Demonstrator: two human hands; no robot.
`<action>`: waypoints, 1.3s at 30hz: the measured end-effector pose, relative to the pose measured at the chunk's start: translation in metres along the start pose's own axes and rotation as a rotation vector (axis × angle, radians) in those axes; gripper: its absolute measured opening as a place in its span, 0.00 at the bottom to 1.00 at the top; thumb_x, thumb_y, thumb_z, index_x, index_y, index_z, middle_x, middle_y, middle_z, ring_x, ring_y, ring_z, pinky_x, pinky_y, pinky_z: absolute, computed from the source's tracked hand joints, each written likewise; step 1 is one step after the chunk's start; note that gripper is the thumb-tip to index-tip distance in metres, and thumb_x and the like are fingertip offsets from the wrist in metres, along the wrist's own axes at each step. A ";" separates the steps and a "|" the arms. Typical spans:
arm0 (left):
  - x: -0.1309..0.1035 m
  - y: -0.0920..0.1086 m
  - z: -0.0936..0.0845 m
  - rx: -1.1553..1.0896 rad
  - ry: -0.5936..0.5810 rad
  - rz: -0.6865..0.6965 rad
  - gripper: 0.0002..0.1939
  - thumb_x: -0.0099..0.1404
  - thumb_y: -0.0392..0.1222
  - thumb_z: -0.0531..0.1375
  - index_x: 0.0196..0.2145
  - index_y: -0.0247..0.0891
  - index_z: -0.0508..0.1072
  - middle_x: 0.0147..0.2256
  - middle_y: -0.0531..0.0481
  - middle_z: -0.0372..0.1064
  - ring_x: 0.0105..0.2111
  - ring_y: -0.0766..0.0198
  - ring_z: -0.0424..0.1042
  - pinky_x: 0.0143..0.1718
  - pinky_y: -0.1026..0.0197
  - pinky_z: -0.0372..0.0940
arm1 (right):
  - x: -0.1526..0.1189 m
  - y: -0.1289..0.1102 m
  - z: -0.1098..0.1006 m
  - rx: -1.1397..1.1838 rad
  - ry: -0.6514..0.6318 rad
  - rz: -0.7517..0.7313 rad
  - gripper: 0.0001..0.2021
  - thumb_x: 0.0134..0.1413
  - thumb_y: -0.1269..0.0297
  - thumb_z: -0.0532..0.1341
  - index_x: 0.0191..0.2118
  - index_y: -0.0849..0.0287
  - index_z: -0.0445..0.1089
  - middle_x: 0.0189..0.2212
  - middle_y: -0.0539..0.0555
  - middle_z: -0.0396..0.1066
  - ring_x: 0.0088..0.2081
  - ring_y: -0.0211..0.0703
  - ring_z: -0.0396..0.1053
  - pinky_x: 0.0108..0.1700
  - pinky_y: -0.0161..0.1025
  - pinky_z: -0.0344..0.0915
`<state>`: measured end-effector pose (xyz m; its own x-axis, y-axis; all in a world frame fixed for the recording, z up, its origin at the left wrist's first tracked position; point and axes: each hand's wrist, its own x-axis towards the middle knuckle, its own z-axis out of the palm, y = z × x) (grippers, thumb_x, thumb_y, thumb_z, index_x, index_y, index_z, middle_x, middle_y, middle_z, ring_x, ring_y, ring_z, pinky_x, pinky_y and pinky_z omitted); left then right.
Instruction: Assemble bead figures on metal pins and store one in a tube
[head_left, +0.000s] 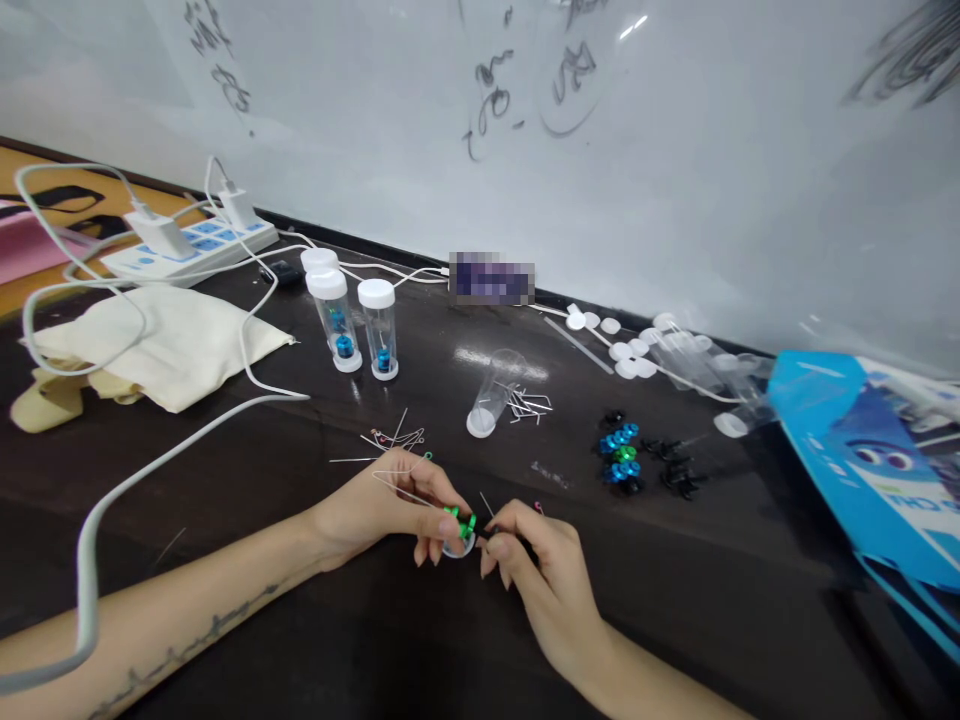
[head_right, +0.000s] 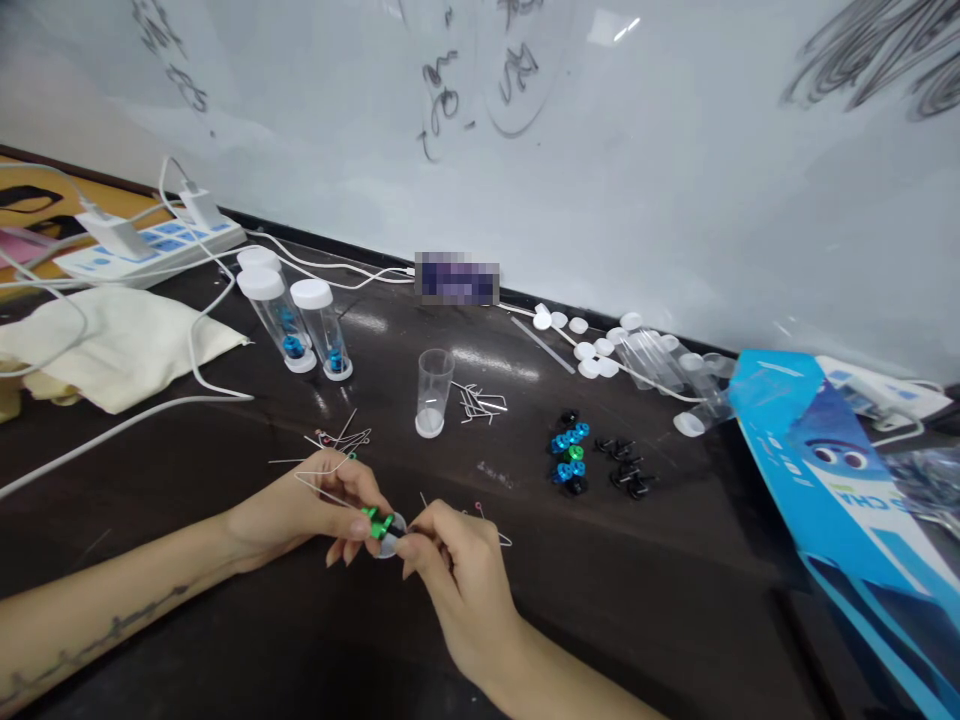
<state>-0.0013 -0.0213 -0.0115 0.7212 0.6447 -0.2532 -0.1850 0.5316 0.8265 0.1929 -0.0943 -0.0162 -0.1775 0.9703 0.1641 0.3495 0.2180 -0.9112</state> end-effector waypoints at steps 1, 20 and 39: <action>0.000 0.000 -0.001 0.000 0.005 0.007 0.06 0.52 0.33 0.70 0.29 0.30 0.79 0.24 0.45 0.79 0.19 0.69 0.73 0.18 0.72 0.67 | 0.000 0.002 0.001 -0.007 0.014 0.010 0.14 0.64 0.58 0.57 0.28 0.58 0.68 0.19 0.45 0.63 0.21 0.33 0.60 0.26 0.32 0.55; 0.001 0.000 -0.003 0.004 0.034 0.024 0.06 0.52 0.33 0.70 0.29 0.30 0.80 0.23 0.46 0.78 0.18 0.69 0.73 0.17 0.73 0.67 | 0.001 0.004 0.002 -0.016 0.082 0.023 0.03 0.57 0.64 0.64 0.34 0.56 0.71 0.20 0.43 0.61 0.21 0.34 0.60 0.26 0.32 0.57; 0.001 -0.001 -0.002 0.011 0.033 0.028 0.06 0.52 0.33 0.70 0.29 0.30 0.79 0.24 0.46 0.78 0.18 0.69 0.73 0.17 0.72 0.67 | 0.001 0.002 0.003 -0.011 0.106 -0.027 0.03 0.56 0.65 0.65 0.35 0.56 0.71 0.24 0.45 0.66 0.23 0.34 0.60 0.27 0.32 0.59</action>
<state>-0.0020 -0.0199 -0.0138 0.6937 0.6769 -0.2460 -0.1974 0.5071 0.8390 0.1913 -0.0934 -0.0192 -0.0885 0.9697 0.2279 0.3566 0.2444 -0.9017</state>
